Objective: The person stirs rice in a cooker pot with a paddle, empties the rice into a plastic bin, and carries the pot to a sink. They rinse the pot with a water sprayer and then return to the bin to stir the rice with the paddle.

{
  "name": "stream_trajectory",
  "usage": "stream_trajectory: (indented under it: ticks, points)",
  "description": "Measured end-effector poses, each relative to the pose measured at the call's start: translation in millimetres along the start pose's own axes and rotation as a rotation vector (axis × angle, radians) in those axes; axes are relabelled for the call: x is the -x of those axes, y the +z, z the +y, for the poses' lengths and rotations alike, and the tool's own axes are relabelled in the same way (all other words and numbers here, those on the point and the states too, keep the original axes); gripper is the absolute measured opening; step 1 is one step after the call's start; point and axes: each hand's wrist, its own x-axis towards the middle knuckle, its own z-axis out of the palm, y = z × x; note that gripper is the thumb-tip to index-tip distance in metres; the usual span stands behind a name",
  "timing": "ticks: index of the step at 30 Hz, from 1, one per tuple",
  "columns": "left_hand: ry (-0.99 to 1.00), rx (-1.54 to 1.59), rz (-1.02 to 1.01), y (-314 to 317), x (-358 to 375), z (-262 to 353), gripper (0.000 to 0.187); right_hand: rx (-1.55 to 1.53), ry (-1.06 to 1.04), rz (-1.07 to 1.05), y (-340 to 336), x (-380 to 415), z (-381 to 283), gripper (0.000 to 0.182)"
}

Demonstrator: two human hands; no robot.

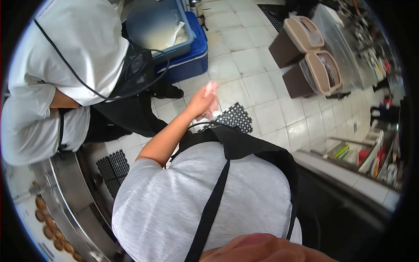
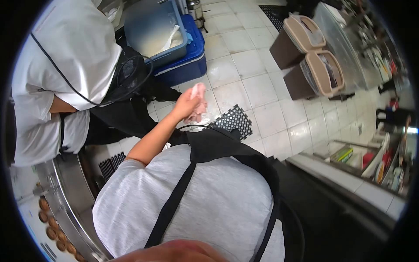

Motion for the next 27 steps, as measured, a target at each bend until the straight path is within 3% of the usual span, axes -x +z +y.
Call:
stream_trajectory:
  ticks: [3,5,7,8,9,12,15,16,17,21,23,27]
  points:
    - [0.038,-0.025,0.278,-6.1,-15.1,2.3,0.026,0.468,-0.229,0.053,-119.4,-105.2,-46.8,0.04]
    - [-0.023,0.111,0.349,-10.0,-20.5,16.2,0.027,0.608,-0.323,0.203,-205.3,-139.4,-127.4,0.042]
    - [-0.071,0.169,0.427,-23.6,-31.3,6.8,0.027,0.295,-0.39,0.393,-275.4,-95.4,-257.8,0.035]
    - [-0.112,0.197,0.544,-18.2,-32.2,25.2,0.028,-0.008,-0.486,0.371,-287.3,-77.3,-317.4,0.028]
    - [-0.105,0.216,0.6,-25.0,-41.5,14.5,0.029,-0.253,-0.697,0.397,-288.6,-68.1,-374.8,0.035]
    - [-0.131,0.28,0.698,-52.3,-67.8,-2.0,0.03,-0.144,-0.878,0.224,-273.1,-26.0,-537.5,0.043]
    - [-0.204,0.334,0.853,-86.7,-105.1,-30.8,0.035,-0.011,-1.086,0.012,-230.6,-9.6,-651.3,0.045]
    - [-0.228,0.358,0.922,-97.9,-121.1,-35.9,0.038,0.103,-1.091,-0.035,-220.8,3.8,-681.7,0.046]
    - [-0.203,0.425,0.85,-106.1,-127.7,-16.6,0.037,0.223,-1.087,-0.086,-212.2,16.6,-705.6,0.046]
    - [-0.258,0.653,0.933,-151.2,-169.3,-44.3,0.031,0.63,-1.079,-0.131,-197.1,12.4,-794.4,0.044]
    - [-0.314,0.69,1.11,-160.7,-187.1,-48.7,0.03,0.839,-1.085,-0.1,-191.0,37.7,-838.7,0.042]
    - [-0.256,0.635,1.468,-180.1,-214.2,-44.1,0.024,1.14,-1.47,0.058,-143.5,63.8,-925.7,0.039]
